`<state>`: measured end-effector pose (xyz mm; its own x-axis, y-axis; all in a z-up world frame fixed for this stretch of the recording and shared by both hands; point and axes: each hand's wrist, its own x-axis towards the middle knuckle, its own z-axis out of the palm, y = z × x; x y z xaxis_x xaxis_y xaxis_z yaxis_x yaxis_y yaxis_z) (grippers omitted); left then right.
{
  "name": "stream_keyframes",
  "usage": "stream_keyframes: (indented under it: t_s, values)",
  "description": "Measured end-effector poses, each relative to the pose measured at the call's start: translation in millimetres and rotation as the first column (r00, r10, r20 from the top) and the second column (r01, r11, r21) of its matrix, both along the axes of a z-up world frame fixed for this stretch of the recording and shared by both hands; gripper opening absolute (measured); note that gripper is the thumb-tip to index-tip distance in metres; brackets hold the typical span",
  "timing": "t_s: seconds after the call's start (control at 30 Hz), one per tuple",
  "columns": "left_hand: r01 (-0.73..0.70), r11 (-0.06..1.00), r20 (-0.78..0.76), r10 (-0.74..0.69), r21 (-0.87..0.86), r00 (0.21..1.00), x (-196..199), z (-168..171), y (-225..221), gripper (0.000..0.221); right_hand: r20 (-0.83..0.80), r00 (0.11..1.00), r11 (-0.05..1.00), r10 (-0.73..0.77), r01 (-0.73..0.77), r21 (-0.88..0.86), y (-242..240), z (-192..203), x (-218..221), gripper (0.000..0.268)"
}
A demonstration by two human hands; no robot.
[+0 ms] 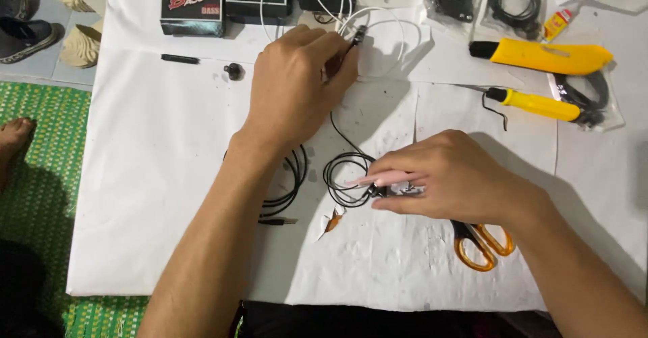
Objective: The person repairs earphones at a low table, holding small earphone components and cable ends while working on them with a pink handheld tool. They use a yellow utility knife and scissors on the cables and handle small black earphone parts and packaged accessories laid out on the table.
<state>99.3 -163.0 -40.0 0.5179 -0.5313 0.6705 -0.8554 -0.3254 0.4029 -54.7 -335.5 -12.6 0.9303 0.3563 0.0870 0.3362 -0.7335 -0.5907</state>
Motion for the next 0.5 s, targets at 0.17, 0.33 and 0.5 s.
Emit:
stream_keyframes:
  t_s: [0.17,0.33,0.5]
  values:
    - [0.076,0.996,-0.058,-0.078,-0.044,0.995,-3.5,6.9,0.1,0.019,-0.018,0.995,0.974,-0.1,0.102,0.204,-13.9,-3.3,4.2,0.024]
    - [0.103,0.991,-0.209,-0.12,-0.09,0.971,-2.6,11.6,-2.3,0.023,-0.027,0.975,0.859,-0.221,0.208,0.469,-54.2,-6.3,33.2,0.018]
    - [0.05,0.993,-0.047,-0.055,-0.107,0.997,-5.0,7.3,-13.0,0.038,0.008,0.86,0.633,-0.51,0.369,0.68,-50.5,-24.0,58.0,0.027]
